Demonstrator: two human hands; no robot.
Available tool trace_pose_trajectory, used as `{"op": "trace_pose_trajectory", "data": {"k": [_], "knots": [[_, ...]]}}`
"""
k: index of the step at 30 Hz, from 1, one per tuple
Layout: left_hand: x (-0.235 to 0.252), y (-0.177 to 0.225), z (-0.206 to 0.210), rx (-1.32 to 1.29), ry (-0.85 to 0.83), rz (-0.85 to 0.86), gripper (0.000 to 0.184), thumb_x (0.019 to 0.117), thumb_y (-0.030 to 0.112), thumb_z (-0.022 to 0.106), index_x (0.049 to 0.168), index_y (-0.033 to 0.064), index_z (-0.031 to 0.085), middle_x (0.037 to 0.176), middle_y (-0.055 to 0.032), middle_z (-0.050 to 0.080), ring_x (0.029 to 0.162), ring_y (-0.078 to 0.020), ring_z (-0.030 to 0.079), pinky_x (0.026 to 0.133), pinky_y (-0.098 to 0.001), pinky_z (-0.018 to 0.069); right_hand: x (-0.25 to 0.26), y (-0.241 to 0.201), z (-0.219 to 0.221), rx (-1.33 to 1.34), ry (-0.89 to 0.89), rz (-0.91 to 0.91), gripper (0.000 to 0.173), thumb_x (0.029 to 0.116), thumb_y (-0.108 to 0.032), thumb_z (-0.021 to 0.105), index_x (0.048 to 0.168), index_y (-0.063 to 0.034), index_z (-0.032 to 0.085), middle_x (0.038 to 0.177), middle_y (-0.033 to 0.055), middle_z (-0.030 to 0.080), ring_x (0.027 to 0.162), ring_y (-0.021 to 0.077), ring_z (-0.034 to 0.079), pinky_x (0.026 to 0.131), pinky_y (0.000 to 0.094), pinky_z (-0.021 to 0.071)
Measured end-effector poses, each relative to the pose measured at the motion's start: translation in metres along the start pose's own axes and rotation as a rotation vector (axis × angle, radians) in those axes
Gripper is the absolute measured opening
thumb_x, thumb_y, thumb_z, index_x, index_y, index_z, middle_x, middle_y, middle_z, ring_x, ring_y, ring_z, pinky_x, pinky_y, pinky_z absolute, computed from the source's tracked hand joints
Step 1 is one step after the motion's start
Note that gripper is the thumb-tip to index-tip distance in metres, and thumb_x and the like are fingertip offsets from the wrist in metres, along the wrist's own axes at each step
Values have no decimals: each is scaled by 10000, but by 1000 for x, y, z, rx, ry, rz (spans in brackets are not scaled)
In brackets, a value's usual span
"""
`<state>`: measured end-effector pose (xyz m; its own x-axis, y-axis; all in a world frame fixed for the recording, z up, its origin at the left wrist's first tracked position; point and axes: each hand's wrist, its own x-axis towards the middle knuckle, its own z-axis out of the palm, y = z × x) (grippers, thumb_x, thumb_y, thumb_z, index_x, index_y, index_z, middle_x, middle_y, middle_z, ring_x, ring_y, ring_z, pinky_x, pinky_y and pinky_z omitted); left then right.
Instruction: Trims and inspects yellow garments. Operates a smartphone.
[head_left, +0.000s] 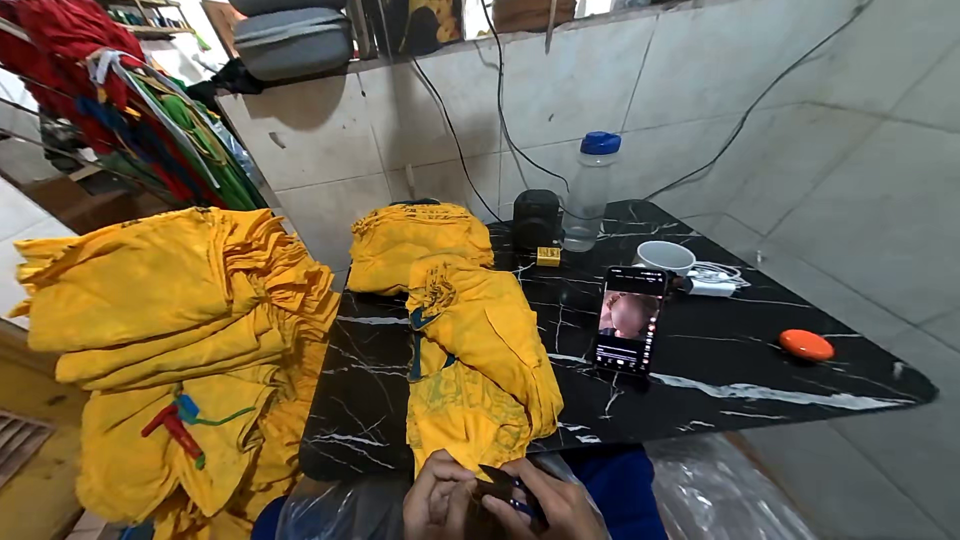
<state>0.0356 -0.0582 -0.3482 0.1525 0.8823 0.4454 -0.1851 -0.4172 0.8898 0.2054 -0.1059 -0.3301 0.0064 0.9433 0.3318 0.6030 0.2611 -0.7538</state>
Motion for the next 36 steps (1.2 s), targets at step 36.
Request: {"op": "trace_pose_trajectory", "data": {"k": [36], "knots": [[17,-3,-17,-27,-253,-3,65,989,39,626,1004,39,689,1307,-176,675,1230,-294,656,1048,-413,558,7,3,-9,-201,209,-72,329,931,-388,756,999,-69,711,925,85,693,700,140,666,543,299,552]]}}
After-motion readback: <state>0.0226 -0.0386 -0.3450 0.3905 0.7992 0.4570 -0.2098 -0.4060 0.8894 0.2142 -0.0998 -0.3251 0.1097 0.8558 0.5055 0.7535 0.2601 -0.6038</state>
